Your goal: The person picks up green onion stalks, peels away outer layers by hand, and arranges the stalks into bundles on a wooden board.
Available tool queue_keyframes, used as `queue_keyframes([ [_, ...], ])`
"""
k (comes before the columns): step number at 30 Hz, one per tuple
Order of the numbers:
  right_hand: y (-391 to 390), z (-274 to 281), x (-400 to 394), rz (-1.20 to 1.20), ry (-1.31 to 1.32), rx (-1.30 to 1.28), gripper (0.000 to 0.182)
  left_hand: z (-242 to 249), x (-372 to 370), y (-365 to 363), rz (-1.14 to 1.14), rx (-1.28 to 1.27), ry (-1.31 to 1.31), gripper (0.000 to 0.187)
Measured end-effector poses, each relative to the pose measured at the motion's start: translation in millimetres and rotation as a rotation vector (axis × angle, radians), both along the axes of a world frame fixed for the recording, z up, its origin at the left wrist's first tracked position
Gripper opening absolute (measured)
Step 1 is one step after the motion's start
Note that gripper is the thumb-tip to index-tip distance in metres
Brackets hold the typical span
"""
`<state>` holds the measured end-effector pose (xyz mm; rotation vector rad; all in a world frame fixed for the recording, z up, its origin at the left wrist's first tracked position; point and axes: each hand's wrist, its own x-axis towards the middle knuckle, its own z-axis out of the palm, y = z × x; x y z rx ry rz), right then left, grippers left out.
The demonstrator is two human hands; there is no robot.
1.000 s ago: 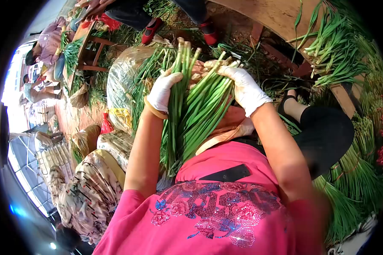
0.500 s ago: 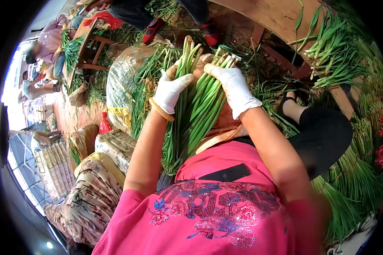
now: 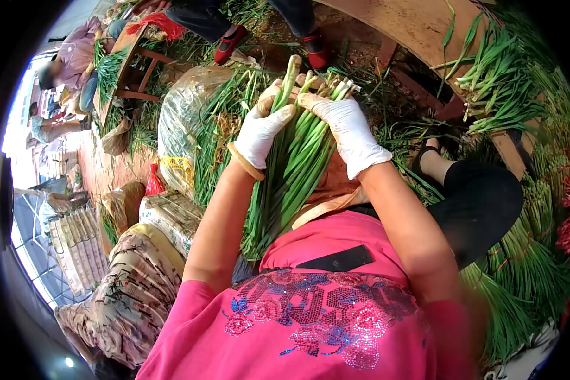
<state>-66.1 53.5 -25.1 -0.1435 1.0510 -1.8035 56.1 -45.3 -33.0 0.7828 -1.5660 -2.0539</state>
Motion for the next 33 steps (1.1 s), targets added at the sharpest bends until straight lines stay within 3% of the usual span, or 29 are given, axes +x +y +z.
queue_keyframes([
  [3, 1.8, -5.3, -4.0, 0.029, -0.063, 0.012, 0.024, -4.8, -3.2, 0.2, -0.047, -0.197, -0.172, 0.034],
  [5, -0.5, -11.5, -5.5, -0.018, -0.185, 0.050, 0.024, -3.2, -6.0, 8.4, -0.037, -0.121, -0.161, 0.038],
  [10, 4.7, -15.5, -6.1, -0.051, -0.150, 0.074, 0.017, -2.2, -9.5, -2.8, -0.095, -0.037, -0.014, 0.031],
  [11, 6.2, -16.2, -6.4, -0.050, -0.143, 0.055, 0.018, 13.8, -10.5, 6.3, 0.027, 0.215, 0.015, 0.028],
  [13, 7.6, -17.4, -6.4, -0.042, -0.135, 0.019, 0.018, -0.8, -9.0, -9.4, -0.088, 0.196, 0.104, 0.026],
  [16, 8.0, 1.6, -3.0, -0.008, -0.145, -0.086, 0.018, 8.4, -8.4, -9.2, -0.106, 0.112, 0.022, 0.023],
  [18, 5.8, -7.1, -4.9, -0.008, -0.187, -0.094, 0.017, 5.0, -10.1, -11.2, -0.154, -0.212, -0.144, 0.026],
  [20, 6.1, -8.1, -6.0, -0.036, -0.242, -0.041, 0.017, 11.1, -11.6, -6.4, -0.201, -0.023, -0.127, 0.034],
  [21, 6.1, -6.6, -5.6, -0.045, -0.269, -0.015, 0.017, 21.4, -12.6, -0.7, -0.166, 0.201, -0.069, 0.037],
  [23, 7.0, -3.4, -4.9, -0.032, -0.210, -0.022, 0.016, 5.9, -12.2, -11.5, -0.078, 0.034, -0.120, 0.037],
  [24, 6.3, -2.7, -5.7, -0.006, -0.134, -0.023, 0.015, 3.8, -10.4, -17.8, -0.170, 0.072, -0.070, 0.040],
  [25, 5.9, -0.9, -5.8, 0.022, -0.056, -0.026, 0.015, 2.2, -10.8, -21.9, -0.239, -0.298, -0.285, 0.038],
  [26, 5.2, 3.7, -5.8, 0.056, -0.062, 0.023, 0.014, 0.2, -11.8, -26.0, -0.299, -0.467, -0.326, 0.036],
  [29, -2.3, 4.9, -7.7, 0.163, -0.031, -0.175, 0.018, 0.3, -13.0, -36.2, -0.397, -0.618, -0.401, 0.035],
  [30, -2.2, 6.2, -8.1, 0.174, -0.079, -0.068, 0.019, 2.0, -12.3, -36.7, -0.382, -0.689, -0.408, 0.040],
  [33, -10.0, 8.1, -3.9, 0.187, -0.048, -0.152, 0.018, 6.6, -10.7, -35.9, -0.423, -0.779, -0.385, 0.054],
])
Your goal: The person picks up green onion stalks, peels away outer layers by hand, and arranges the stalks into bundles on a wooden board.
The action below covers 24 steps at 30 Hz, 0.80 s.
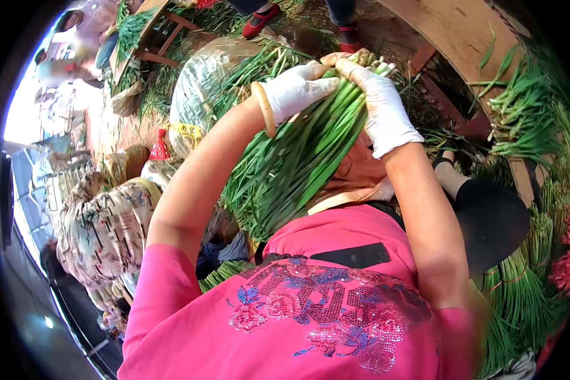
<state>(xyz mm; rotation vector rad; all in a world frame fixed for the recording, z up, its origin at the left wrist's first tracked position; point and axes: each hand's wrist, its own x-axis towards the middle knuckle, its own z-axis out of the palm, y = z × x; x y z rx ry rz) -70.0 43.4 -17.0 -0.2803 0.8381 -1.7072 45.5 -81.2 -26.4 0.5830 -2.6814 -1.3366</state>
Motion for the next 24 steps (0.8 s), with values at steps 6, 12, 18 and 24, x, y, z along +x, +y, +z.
queue_keyframes([
  [6, 16.4, 40.6, -45.6, -0.446, 0.416, 0.201, 0.023, 13.5, 46.6, 13.9, 0.073, 0.155, -0.271, 0.041],
  [12, 93.6, 63.1, -184.7, -0.858, 0.507, 0.027, 0.035, -74.7, 213.8, -38.6, 0.459, 0.279, -0.549, 0.026],
  [18, 143.3, 53.5, -231.6, -0.868, 0.459, -0.126, 0.029, -76.6, 245.5, -56.0, 0.827, 0.595, -0.002, 0.017],
  [24, 143.6, 66.9, -221.0, -0.746, 0.377, -0.262, 0.023, 17.5, 163.2, -29.8, 0.645, 0.550, 0.275, 0.024],
])
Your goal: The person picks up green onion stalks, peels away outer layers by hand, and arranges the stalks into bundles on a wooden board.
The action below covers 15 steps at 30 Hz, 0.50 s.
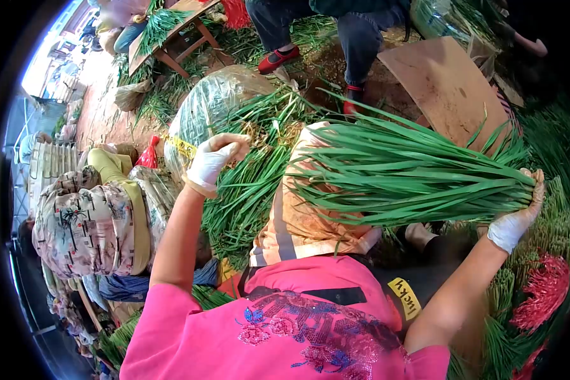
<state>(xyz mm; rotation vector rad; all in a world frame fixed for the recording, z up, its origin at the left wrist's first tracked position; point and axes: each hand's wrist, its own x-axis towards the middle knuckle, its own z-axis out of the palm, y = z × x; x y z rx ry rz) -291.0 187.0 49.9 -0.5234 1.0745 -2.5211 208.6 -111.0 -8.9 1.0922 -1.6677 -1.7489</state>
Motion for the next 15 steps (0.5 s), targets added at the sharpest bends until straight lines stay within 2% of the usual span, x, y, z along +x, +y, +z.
queue_keyframes([
  [2, 0.1, 6.7, 7.2, 0.133, -0.007, -0.063, 0.023, 21.0, -27.5, 13.2, -0.154, 0.019, 0.103, 0.030],
  [3, 0.4, 10.1, 5.8, 0.191, -0.021, -0.093, 0.023, 34.3, -39.2, 19.8, -0.283, -0.006, 0.091, 0.039],
  [4, 0.3, 10.7, 5.9, 0.197, -0.024, -0.099, 0.023, 45.3, -50.7, 27.7, -0.360, -0.024, 0.029, 0.051],
  [6, -0.3, 12.8, 11.2, 0.201, -0.027, -0.110, 0.023, 51.3, -67.9, 37.4, -0.548, -0.011, 0.045, 0.059],
  [8, -0.6, 12.4, 12.6, 0.191, -0.016, -0.100, 0.023, 53.2, -82.1, 46.1, -0.657, -0.107, 0.013, 0.061],
  [10, -1.6, 13.8, 17.8, 0.181, -0.033, -0.092, 0.020, 56.3, -93.2, 56.5, -0.734, 0.014, 0.024, 0.051],
  [13, -1.8, 16.7, 21.5, 0.151, -0.084, -0.063, 0.016, 53.6, -105.4, 67.2, -0.887, -0.149, -0.015, 0.030],
  [14, 0.8, 16.0, 19.8, 0.147, -0.079, -0.045, 0.013, 62.0, -107.9, 72.3, -0.865, -0.173, -0.129, 0.029],
  [15, 3.7, 13.5, 15.7, 0.069, -0.093, 0.006, 0.013, 64.2, -106.7, 75.3, -0.754, -0.038, -0.053, 0.028],
])
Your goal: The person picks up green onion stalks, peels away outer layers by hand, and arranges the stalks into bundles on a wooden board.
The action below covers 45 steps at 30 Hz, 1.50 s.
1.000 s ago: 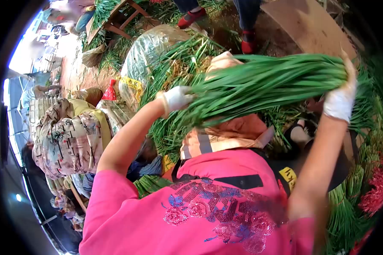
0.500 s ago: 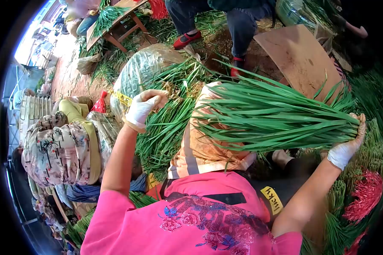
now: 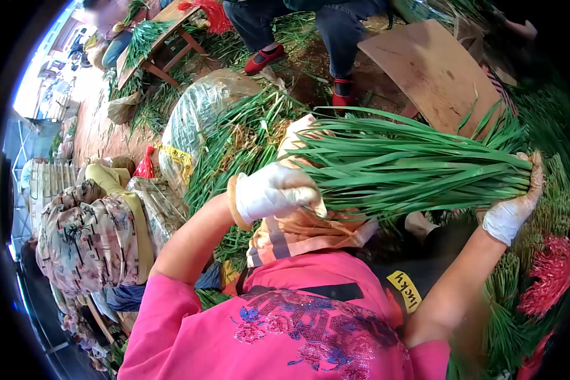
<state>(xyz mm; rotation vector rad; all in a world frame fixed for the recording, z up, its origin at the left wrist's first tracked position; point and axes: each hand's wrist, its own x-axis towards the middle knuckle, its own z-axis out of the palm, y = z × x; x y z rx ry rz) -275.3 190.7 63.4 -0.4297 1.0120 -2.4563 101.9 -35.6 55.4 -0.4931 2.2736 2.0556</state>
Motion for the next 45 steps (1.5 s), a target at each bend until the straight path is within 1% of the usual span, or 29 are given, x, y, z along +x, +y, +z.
queue_keyframes([
  [1, 2.3, -2.5, -4.2, -0.075, -0.013, 0.054, 0.013, 2.6, 2.3, 0.4, 0.116, 0.146, 0.022, 0.028],
  [2, 0.6, -2.0, -1.3, -0.206, 0.057, 0.094, 0.014, 10.0, 2.6, -2.1, 0.264, 0.164, -0.055, 0.027],
  [3, -3.4, -1.3, 5.6, -0.336, 0.125, 0.135, 0.015, -11.1, 9.5, -14.5, 0.383, 0.532, 0.279, 0.027],
  [4, -5.7, -1.2, 9.0, -0.464, 0.194, 0.180, 0.016, -25.9, 16.9, -32.4, 0.573, 0.722, 0.457, 0.023],
  [5, 16.7, -10.6, -36.2, -0.434, 0.057, 0.177, 0.021, -35.8, 22.9, -49.5, 0.735, 0.883, 0.669, 0.019],
  [6, 15.4, 1.0, -34.1, -0.512, 0.038, 0.221, 0.023, -36.7, 34.6, -63.3, 0.854, 0.803, 0.691, 0.011],
  [7, 13.5, 17.8, -32.1, -0.590, 0.018, 0.261, 0.025, -62.9, 57.5, -94.2, 0.460, 0.647, 0.745, 0.016],
  [9, 18.7, 33.0, -27.5, -0.530, 0.356, 0.289, 0.029, -71.7, 61.9, -104.1, 0.640, -0.066, 0.221, 0.040],
  [10, 11.5, 38.6, -22.5, -0.563, 0.553, 0.327, 0.030, -71.7, 60.0, -102.1, 0.615, -0.091, 0.185, 0.047],
  [12, -7.6, 64.3, -13.8, -0.584, 0.781, 0.379, 0.032, -56.5, 55.7, -86.0, 0.562, -0.147, 0.119, 0.061],
  [15, -26.4, 78.1, 19.7, -0.697, 1.131, 0.459, 0.034, -27.9, 57.4, -54.2, 0.490, -0.242, 0.017, 0.083],
  [17, -52.2, 77.8, 62.4, -0.812, 1.452, 0.515, 0.034, -17.9, 44.6, -23.5, 0.182, 0.266, 0.159, 0.091],
  [18, -65.1, 76.8, 87.4, -0.805, 1.569, 0.514, 0.033, -9.0, 32.2, 2.5, 0.133, 0.572, 0.218, 0.096],
  [19, -80.3, 72.8, 121.8, -0.719, 1.681, 0.478, 0.031, -0.5, 22.3, 28.5, 0.079, 0.879, 0.272, 0.102],
  [20, -94.9, 68.0, 159.6, -0.598, 1.774, 0.422, 0.029, -1.7, 17.4, 46.4, 0.046, 1.077, 0.292, 0.100],
  [22, -117.0, 44.3, 233.6, -0.247, 1.827, 0.250, 0.026, -21.4, 26.0, 69.9, 0.115, 1.285, 0.246, 0.098],
  [23, -118.0, 20.6, 262.8, -0.047, 1.781, 0.166, 0.025, -34.5, 34.9, 74.1, 0.171, 1.344, 0.204, 0.097],
  [25, -118.3, -33.0, 306.4, 0.364, 1.553, 0.025, 0.022, -58.9, 56.4, 74.7, 0.287, 1.399, 0.133, 0.094],
  [27, -115.7, -50.3, 318.1, 0.447, 1.672, 0.064, 0.026, -76.3, 74.2, 72.3, 0.376, 1.406, 0.077, 0.091],
  [30, -117.8, -71.6, 332.8, 0.575, 1.719, -0.056, 0.019, -89.3, 89.1, 68.0, 0.456, 1.387, 0.018, 0.087],
  [33, -113.7, -81.5, 336.3, 0.694, 1.559, 0.056, 0.029, -96.6, 96.9, 64.6, 0.503, 1.365, -0.027, 0.084],
  [34, -113.3, -82.4, 341.2, 0.787, 1.681, 0.161, 0.039, -98.4, 98.2, 62.9, 0.524, 1.347, -0.040, 0.082],
  [37, -98.9, -78.6, 333.6, 0.570, 1.452, 0.029, 0.048, -107.6, 107.6, 63.2, 0.718, 1.281, -0.107, 0.079],
  [38, -93.1, -73.5, 331.2, 0.683, 1.462, 0.112, 0.051, -110.2, 111.2, 65.1, 0.825, 1.256, -0.149, 0.077],
  [39, -94.3, -75.7, 332.1, 0.782, 1.254, 0.130, 0.051, -114.1, 114.6, 69.5, 0.888, 1.236, -0.162, 0.076],
  [41, -98.3, -79.2, 333.5, 0.951, 0.833, 0.163, 0.052, -122.9, 117.3, 72.7, 0.208, 0.964, 0.204, 0.065],
  [42, -96.9, -78.0, 334.3, 0.990, 0.368, 0.167, 0.042, -61.4, 94.1, 66.6, 0.707, 1.326, -0.432, 0.046],
  [43, -109.7, -88.8, 338.1, 1.045, 0.083, 0.083, 0.039, -69.7, 98.1, 70.1, 0.545, 1.446, -0.282, 0.060],
  [45, -119.3, -95.4, 324.2, 1.114, -0.192, 0.085, 0.037, -96.0, 110.0, 78.2, 0.212, 1.643, 0.033, 0.088],
])
